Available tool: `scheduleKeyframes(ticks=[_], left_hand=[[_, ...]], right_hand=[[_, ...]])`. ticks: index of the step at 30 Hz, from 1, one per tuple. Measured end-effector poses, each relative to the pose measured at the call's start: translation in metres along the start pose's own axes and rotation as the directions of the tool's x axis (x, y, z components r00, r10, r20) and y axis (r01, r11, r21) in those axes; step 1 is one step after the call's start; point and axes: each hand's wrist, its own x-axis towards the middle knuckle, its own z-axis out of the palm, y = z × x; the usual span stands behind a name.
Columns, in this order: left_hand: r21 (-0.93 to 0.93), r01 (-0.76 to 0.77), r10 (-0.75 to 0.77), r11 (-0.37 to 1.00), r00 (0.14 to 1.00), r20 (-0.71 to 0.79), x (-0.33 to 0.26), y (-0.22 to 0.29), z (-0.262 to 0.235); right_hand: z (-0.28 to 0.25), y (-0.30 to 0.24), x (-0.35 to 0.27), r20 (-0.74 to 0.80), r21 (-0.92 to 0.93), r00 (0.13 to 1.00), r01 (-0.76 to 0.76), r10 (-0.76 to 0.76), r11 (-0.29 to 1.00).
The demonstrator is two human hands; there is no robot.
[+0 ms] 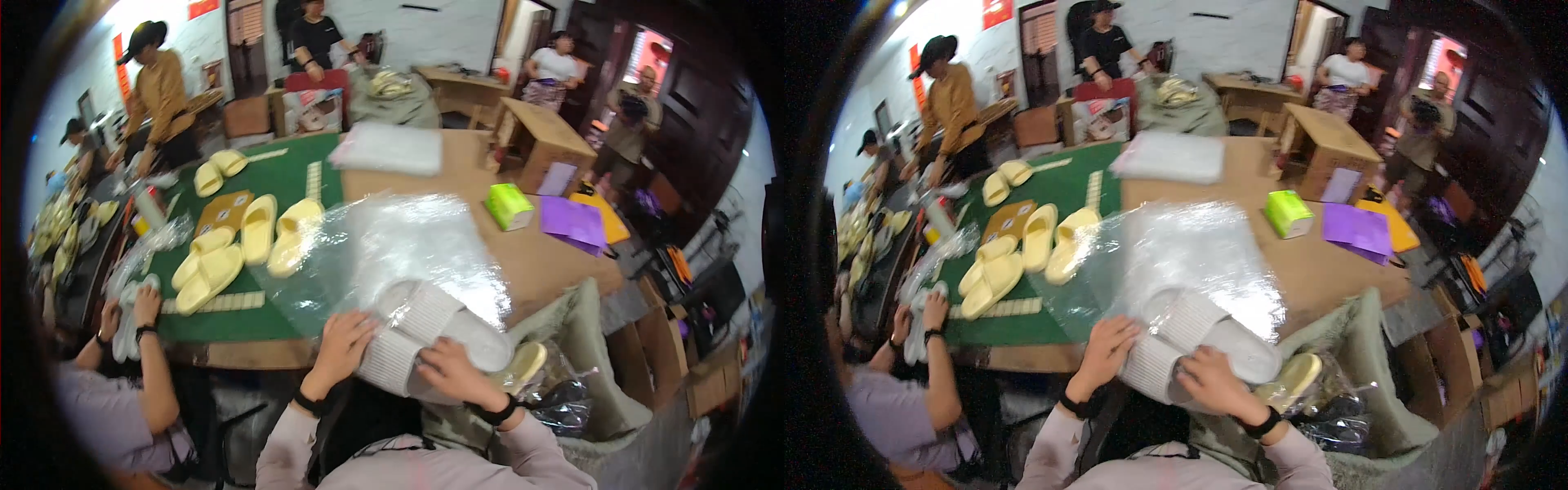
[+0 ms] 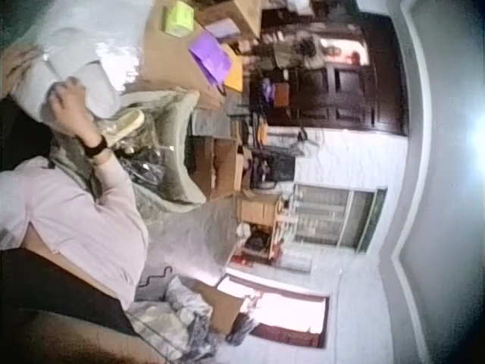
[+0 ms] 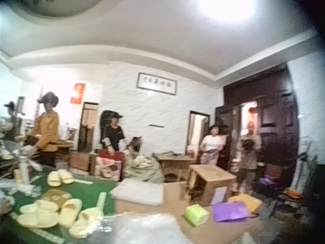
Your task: The recorder is inspecting and packing slippers into plastic bags and placing them into a larger mesh bag.
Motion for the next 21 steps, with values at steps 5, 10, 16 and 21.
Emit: scheduleKeyframes(ticks=[5,10,16,21], left_hand=[[-0.017,0.01,-0.01,1.0,1.0,0.026,-0.001,0.011,0.001],[-0.066,-0.016,0.023,0.998,0.995,0.092,0.002,0.029,0.008],[-0.142,-0.092,0.113,0.986,0.982,0.15,0.003,0.046,0.006],[-0.2,-0.113,0.157,0.973,0.963,0.219,0.006,0.063,0.009]], right_hand=[[0.014,0.0,0.006,0.01,-0.004,1.0,-0.011,0.011,1.0],[0.015,-0.003,0.005,-0.049,-0.063,0.998,-0.034,0.031,0.997],[0.015,-0.001,0.014,0.174,-0.073,0.949,-0.255,0.264,0.964],[0.025,0.019,0.044,-0.069,-0.187,0.988,-0.149,0.138,0.971]])
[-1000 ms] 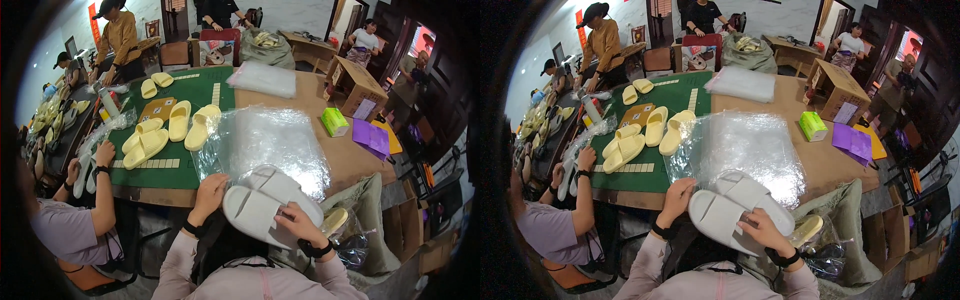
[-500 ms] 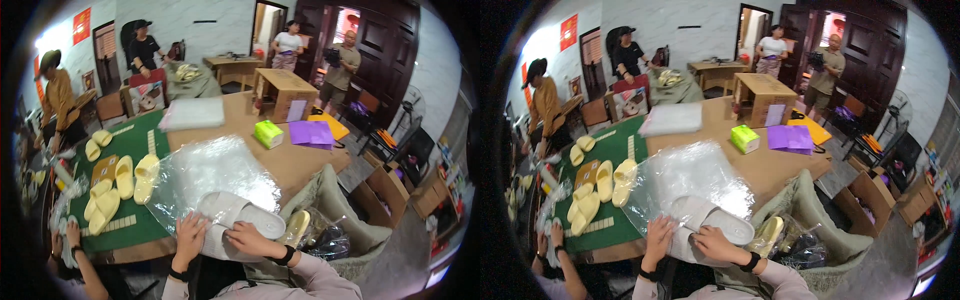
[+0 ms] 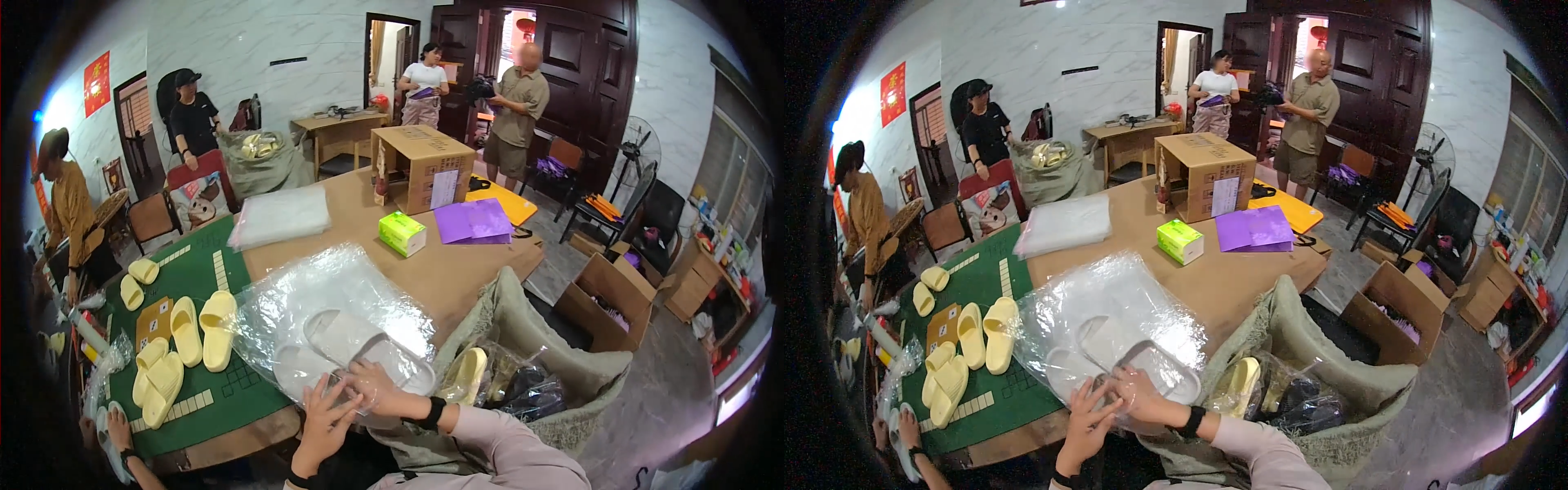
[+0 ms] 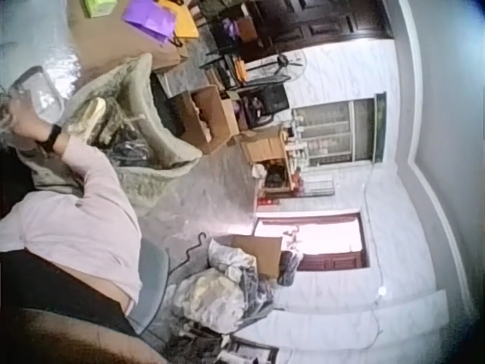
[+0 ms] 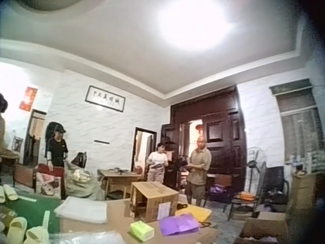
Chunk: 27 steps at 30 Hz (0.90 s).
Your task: The recorder is inspecting and packing slippers into plastic bags and placing them into a larger mesh bag.
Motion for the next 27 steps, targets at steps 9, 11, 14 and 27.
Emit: scheduleKeyframes(ticks=[9,11,14,27], left_hand=[[-0.376,-0.015,0.065,0.927,0.991,0.12,0.013,0.016,0.009],[-0.44,-0.024,0.09,0.898,0.988,0.129,0.014,0.018,0.012],[-0.564,0.079,-0.08,0.822,0.997,0.023,0.009,0.01,0.019],[-0.742,0.155,-0.438,0.653,0.876,-0.202,0.025,-0.006,0.019]], right_hand=[[0.02,0.022,0.05,-0.125,0.02,0.989,-0.08,0.081,0.997],[0.034,0.032,0.064,-0.134,-0.04,0.983,-0.135,0.129,0.99],[0.042,0.042,0.067,-0.135,0.042,0.988,-0.063,0.069,0.997],[-0.066,-0.048,-0.061,-0.425,-0.024,0.905,0.017,-0.026,1.0]])
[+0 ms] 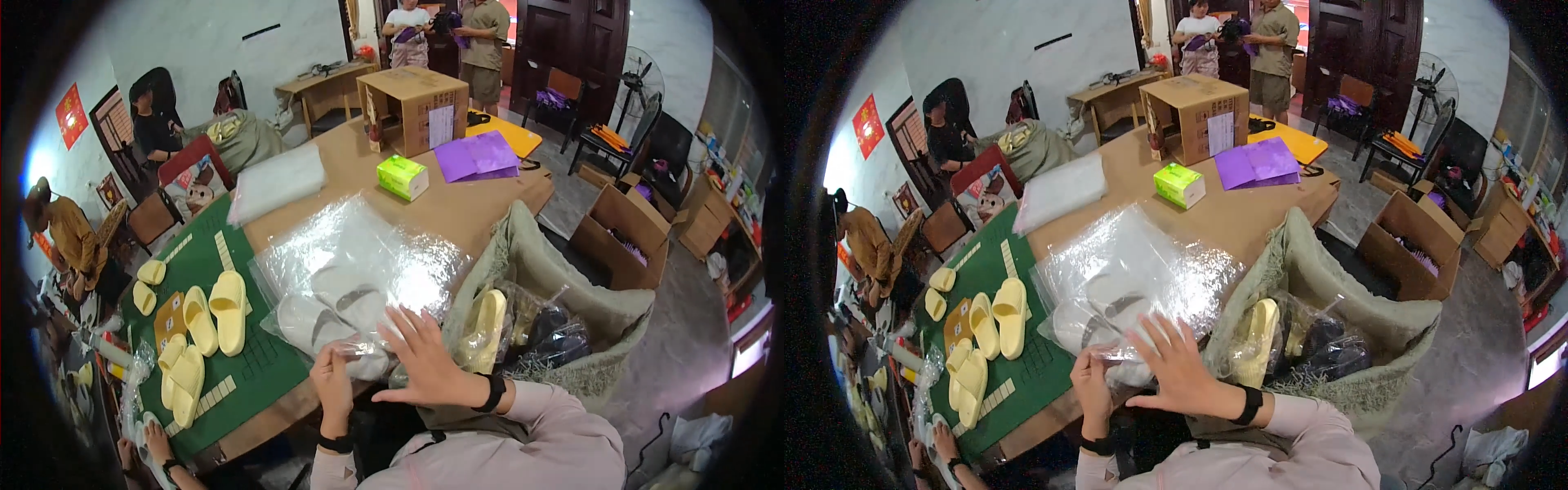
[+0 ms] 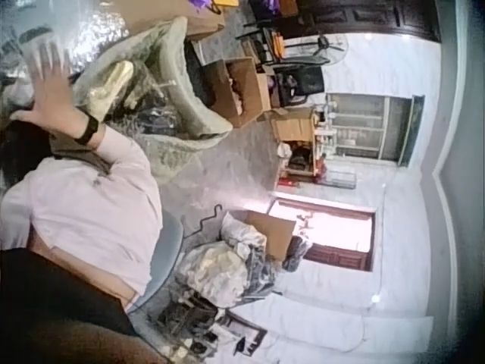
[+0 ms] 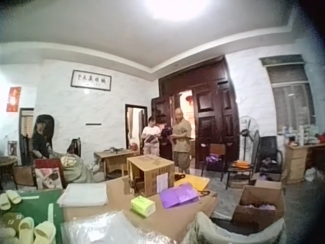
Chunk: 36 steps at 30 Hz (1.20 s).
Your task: The recorder is inspecting and packing slippers into plastic bags and placing them into a larger mesh bag.
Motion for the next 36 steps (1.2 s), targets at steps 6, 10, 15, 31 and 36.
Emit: scheduleKeyframes(ticks=[6,10,15,31,36], left_hand=[[0.232,-0.2,0.119,0.952,0.94,0.32,-0.021,0.015,0.024],[0.307,-0.312,0.182,0.899,0.904,0.387,-0.019,0.014,0.02],[0.187,-0.791,0.67,0.583,0.598,0.44,-0.053,-0.022,0.038],[0.152,-0.722,-0.068,0.675,0.144,0.987,-0.073,-0.088,0.081],[0.169,-0.59,-0.041,0.79,0.225,0.974,-0.06,-0.047,0.085]], right_hand=[[0.041,0.034,-0.016,0.097,0.028,0.954,-0.286,0.282,0.958],[0.046,0.046,-0.015,0.112,0.161,0.926,-0.376,0.361,0.913],[-0.004,0.065,-0.015,-0.21,0.531,0.817,-0.365,0.536,0.765],[-0.236,0.059,-0.097,-0.612,-0.118,0.726,-0.478,0.315,0.871],[-0.248,0.079,-0.122,-0.246,0.185,0.889,-0.349,0.387,0.919]])
